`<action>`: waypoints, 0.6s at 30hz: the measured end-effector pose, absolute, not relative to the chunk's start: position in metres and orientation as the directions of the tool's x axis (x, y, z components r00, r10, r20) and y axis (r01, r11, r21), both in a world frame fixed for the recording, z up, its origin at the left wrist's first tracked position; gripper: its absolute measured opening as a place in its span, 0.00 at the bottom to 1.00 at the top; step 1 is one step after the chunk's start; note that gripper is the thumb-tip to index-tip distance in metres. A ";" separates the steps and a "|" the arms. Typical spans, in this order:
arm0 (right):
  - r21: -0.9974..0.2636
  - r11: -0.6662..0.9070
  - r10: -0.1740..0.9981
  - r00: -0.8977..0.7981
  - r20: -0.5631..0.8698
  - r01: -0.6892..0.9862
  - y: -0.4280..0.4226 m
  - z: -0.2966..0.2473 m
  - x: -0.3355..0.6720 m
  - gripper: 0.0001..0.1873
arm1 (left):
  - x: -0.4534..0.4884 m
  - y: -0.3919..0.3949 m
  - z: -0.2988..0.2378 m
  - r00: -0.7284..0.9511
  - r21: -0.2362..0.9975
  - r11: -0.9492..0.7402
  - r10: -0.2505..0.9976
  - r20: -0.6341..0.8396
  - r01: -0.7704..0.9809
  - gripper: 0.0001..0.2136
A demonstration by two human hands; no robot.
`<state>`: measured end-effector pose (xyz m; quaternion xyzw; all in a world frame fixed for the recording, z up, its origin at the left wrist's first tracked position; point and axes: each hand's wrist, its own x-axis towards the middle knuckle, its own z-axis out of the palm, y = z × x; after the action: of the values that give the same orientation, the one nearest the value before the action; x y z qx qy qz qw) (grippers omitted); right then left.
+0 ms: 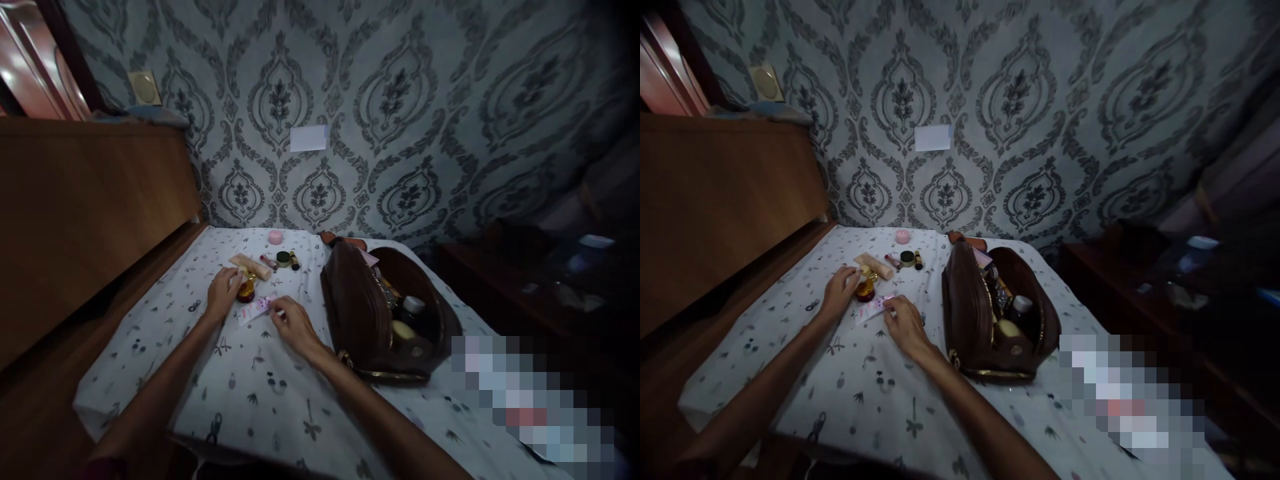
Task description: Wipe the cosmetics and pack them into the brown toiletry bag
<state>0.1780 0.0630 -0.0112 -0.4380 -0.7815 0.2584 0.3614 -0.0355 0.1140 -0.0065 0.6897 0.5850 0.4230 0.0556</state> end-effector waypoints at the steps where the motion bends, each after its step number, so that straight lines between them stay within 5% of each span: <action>1: -0.709 0.482 0.875 -0.319 0.363 0.516 0.069 -0.014 0.172 0.12 | -0.033 0.113 -0.010 -0.006 0.543 -0.327 0.853 0.523 0.773 0.16; 9: -0.631 0.556 0.828 -0.293 0.478 0.541 0.077 -0.042 0.152 0.21 | -0.034 0.107 -0.023 0.239 0.200 -0.385 0.826 0.511 0.901 0.15; 18: -0.618 0.538 0.842 -0.322 0.433 0.573 0.073 -0.043 0.152 0.22 | -0.031 0.107 -0.025 0.216 0.169 -0.342 0.835 0.506 0.925 0.16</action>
<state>0.1518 0.0734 -0.0426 -0.4461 -0.7931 0.1794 0.3739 -0.0315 0.1070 -0.0246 0.7751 0.5675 0.2645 -0.0845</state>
